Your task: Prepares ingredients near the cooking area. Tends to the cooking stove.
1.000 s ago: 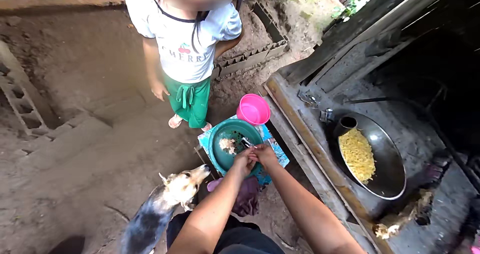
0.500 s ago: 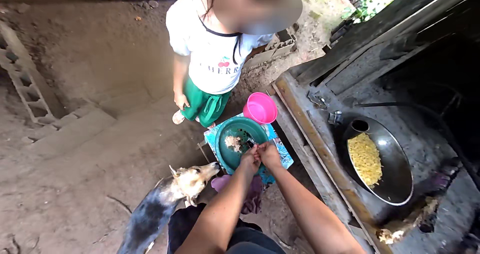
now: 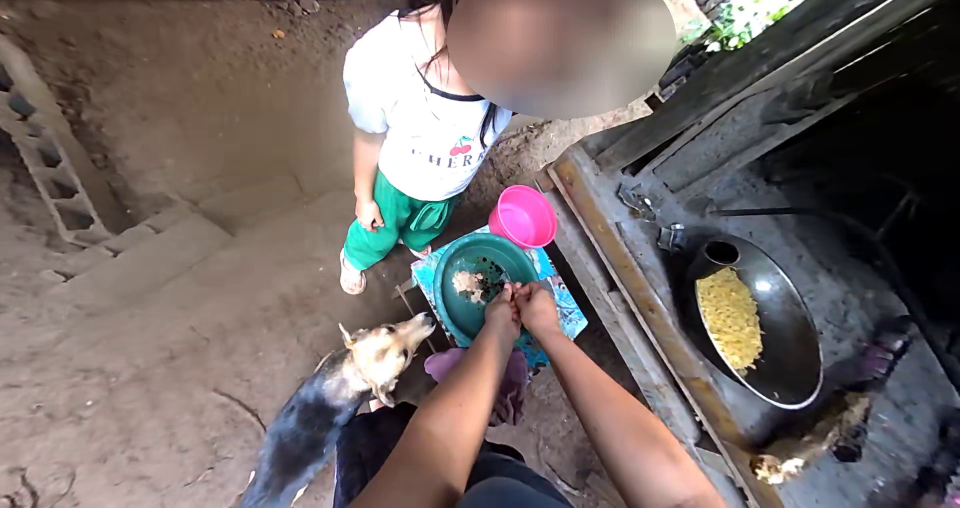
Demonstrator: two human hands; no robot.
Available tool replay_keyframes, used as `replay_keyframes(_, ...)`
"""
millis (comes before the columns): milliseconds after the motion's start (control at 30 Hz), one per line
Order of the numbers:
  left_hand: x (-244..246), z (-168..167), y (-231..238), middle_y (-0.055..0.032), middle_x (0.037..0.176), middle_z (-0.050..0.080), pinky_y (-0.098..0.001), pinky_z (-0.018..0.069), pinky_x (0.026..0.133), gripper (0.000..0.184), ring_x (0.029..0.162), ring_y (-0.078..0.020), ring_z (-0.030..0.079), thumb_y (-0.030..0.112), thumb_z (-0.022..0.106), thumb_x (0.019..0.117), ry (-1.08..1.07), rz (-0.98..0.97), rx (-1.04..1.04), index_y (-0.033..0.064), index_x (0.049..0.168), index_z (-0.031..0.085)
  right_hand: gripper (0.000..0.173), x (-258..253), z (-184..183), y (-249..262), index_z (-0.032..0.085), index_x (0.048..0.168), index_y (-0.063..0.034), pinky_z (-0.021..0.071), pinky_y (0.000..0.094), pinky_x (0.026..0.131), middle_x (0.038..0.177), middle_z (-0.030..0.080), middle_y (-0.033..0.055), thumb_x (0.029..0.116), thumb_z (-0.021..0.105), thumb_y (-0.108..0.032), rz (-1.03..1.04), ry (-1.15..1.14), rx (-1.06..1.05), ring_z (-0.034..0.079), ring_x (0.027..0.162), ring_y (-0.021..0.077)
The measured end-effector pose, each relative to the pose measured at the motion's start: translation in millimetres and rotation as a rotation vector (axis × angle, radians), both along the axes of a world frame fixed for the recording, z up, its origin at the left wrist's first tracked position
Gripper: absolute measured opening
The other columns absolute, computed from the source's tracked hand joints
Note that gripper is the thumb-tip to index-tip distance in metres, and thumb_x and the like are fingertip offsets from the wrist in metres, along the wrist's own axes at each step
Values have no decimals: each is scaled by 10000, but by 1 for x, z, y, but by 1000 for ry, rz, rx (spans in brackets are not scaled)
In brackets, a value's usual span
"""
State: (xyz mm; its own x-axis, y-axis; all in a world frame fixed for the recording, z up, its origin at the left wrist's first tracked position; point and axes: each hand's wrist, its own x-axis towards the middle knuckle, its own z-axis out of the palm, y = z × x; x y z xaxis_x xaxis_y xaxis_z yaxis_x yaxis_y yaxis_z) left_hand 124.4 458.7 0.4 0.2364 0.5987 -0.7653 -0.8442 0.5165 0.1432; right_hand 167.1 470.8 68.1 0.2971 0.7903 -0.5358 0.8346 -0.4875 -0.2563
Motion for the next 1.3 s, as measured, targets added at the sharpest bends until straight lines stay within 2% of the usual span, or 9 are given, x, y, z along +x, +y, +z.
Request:
replay_keyframes(200,-10,4,-1,34,617,467,-216,419,475,305,468,-68,429,304,418,1103,-124,-27,44,98,1018,627,249,0,-2,1,584,1245,14,537,469,948,1134,681,192,1034,538,-111,-86,74,37,688,1041,287)
replay_keyframes(367,-20,-6,-3,20,679,515,-196,434,503,221,506,-55,459,195,439,1098,-206,-57,141,83,1154,622,245,-1,-2,1,582,1239,12,565,446,897,1077,694,171,1035,527,-112,-85,114,65,709,961,255)
replay_keyframes(533,-19,-5,4,13,685,525,-217,451,522,289,523,-74,480,285,423,1107,-130,-69,82,85,1097,632,254,-8,-2,-3,576,1255,3,561,447,916,1088,698,167,1045,505,-120,-45,76,76,709,996,264)
replay_keyframes(667,-19,-1,5,-58,888,641,-328,536,706,383,754,-153,624,375,375,1114,-97,-86,35,86,1199,612,281,-12,-2,-6,578,1281,-13,522,499,978,1164,689,199,1058,482,-156,10,-2,64,678,1107,321)
replay_keyframes(933,-17,-2,3,-93,1106,642,-370,527,830,351,945,-177,623,305,363,1126,-32,-24,-3,58,1269,567,293,-14,-12,-11,578,1289,-26,527,494,977,1175,692,184,1066,462,-177,32,-30,46,678,1120,316)
replay_keyframes(1067,-19,1,1,-93,979,643,-374,537,764,361,850,-184,628,324,363,1124,-72,-6,-41,54,1196,591,285,-13,-14,-10,579,1288,-12,514,492,996,1197,682,190,1053,487,-145,-11,4,52,668,1135,312)
replay_keyframes(1200,-23,-7,0,-27,699,567,-249,468,525,359,533,-102,514,292,358,1122,-117,-38,12,46,1126,620,247,-4,-22,-8,581,1239,6,572,445,890,1070,697,161,1030,516,-110,-96,113,102,710,960,254)
replay_keyframes(1233,-22,-8,0,-31,717,575,-251,471,534,351,548,-101,521,284,362,1122,-92,-30,11,45,1132,618,256,-5,-22,-8,580,1247,6,562,451,904,1083,695,165,1032,510,-113,-88,113,96,703,979,260)
replay_keyframes(1300,-21,-7,-1,-99,964,659,-333,530,729,355,792,-162,621,263,360,1128,-48,-6,1,24,1230,602,270,-10,-20,-10,583,1265,-4,534,475,953,1140,688,179,1041,507,-135,-54,76,76,682,1063,289)
